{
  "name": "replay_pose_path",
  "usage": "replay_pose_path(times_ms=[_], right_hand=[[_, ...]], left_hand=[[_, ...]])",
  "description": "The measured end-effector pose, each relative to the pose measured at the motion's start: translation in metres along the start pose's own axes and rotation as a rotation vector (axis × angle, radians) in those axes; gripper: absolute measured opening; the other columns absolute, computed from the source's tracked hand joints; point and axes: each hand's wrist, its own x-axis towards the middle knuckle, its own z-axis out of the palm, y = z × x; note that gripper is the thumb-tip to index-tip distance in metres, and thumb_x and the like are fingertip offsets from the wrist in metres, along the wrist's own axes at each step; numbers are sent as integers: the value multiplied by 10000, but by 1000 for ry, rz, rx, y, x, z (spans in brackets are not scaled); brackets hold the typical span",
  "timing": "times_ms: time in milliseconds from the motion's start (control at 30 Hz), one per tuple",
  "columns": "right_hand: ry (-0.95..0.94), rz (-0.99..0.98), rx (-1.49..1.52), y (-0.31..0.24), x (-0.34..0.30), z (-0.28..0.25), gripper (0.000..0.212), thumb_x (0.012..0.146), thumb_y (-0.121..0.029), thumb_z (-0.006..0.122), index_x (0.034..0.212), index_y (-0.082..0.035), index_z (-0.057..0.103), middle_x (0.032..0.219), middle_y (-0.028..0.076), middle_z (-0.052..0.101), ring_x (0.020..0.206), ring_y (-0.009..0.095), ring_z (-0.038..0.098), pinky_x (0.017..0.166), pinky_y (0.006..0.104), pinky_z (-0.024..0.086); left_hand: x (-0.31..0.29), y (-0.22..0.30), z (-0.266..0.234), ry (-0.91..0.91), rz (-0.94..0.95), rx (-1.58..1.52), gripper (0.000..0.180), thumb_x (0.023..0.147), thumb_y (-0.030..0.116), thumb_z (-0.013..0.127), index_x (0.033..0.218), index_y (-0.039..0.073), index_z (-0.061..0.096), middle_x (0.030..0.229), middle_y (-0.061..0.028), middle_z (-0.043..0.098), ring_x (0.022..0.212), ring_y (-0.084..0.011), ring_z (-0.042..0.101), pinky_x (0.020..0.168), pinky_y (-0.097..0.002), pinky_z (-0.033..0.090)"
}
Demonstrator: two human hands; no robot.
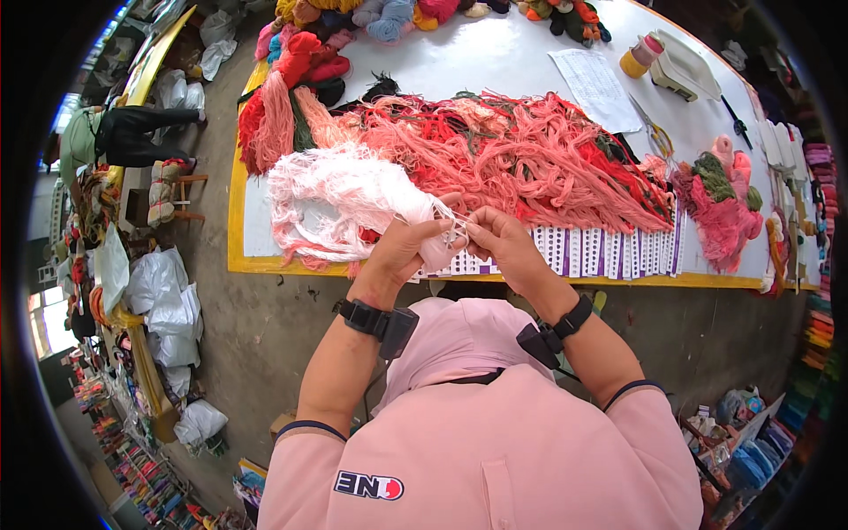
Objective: The person pulls a bundle of pink thread from a pile, separates a single strand by hand, and threads it through a hole in a paper card to pull the bundle through. They repeat this process, threading another strand through a different hole in the card and pulling the bundle through.
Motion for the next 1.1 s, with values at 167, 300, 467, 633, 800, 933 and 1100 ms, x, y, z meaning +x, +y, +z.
replay_pose_path(times_ms=[167,300,467,633,800,933,1100], right_hand=[[11,-17,-15,-1,0,3,76,988,-123,536,950,-58,549,796,-6,600,680,43,509,603,202,393],[2,-34,-26,-1,2,3,71,989,-115,537,961,-52,554,790,-8,587,665,41,482,594,197,386],[26,-17,83,0,4,5,75,990,-113,537,972,-44,560,793,-8,574,664,40,467,589,191,378],[17,-41,110,1,4,8,79,992,-114,537,968,-41,557,806,-3,576,664,39,464,595,187,383],[23,-28,92,1,4,9,77,990,-116,542,961,-46,555,814,-4,584,663,35,460,594,184,383],[8,-36,123,3,5,8,65,988,-110,544,960,-51,551,849,1,614,664,32,459,593,180,382],[4,-28,144,5,3,7,71,993,-125,534,961,-63,544,853,0,624,654,38,452,596,187,385]], left_hand=[[-2,2,-4,-40,-21,-12,533,845,-1,610,1352,-52,454,1226,-150,601,898,-182,662,787,-313,557],[-2,0,-4,-4,16,-27,538,847,10,618,1354,-55,451,1202,-152,614,943,-201,663,818,-333,555],[-3,3,-5,-27,10,-12,546,849,18,628,1357,-63,444,1184,-156,624,999,-206,659,866,-345,544],[-6,5,-8,-45,32,-2,564,850,26,636,1370,-60,434,1170,-153,631,989,-198,661,877,-342,540],[-7,5,-10,-43,14,4,560,857,22,630,1374,-59,430,1198,-151,617,988,-193,658,876,-340,540],[-8,5,-9,-48,10,-6,550,866,21,624,1375,-55,430,1218,-147,604,997,-188,653,880,-336,538],[-10,6,-8,-45,10,-7,548,866,22,627,1372,-56,432,1205,-146,608,997,-184,651,883,-334,538]])
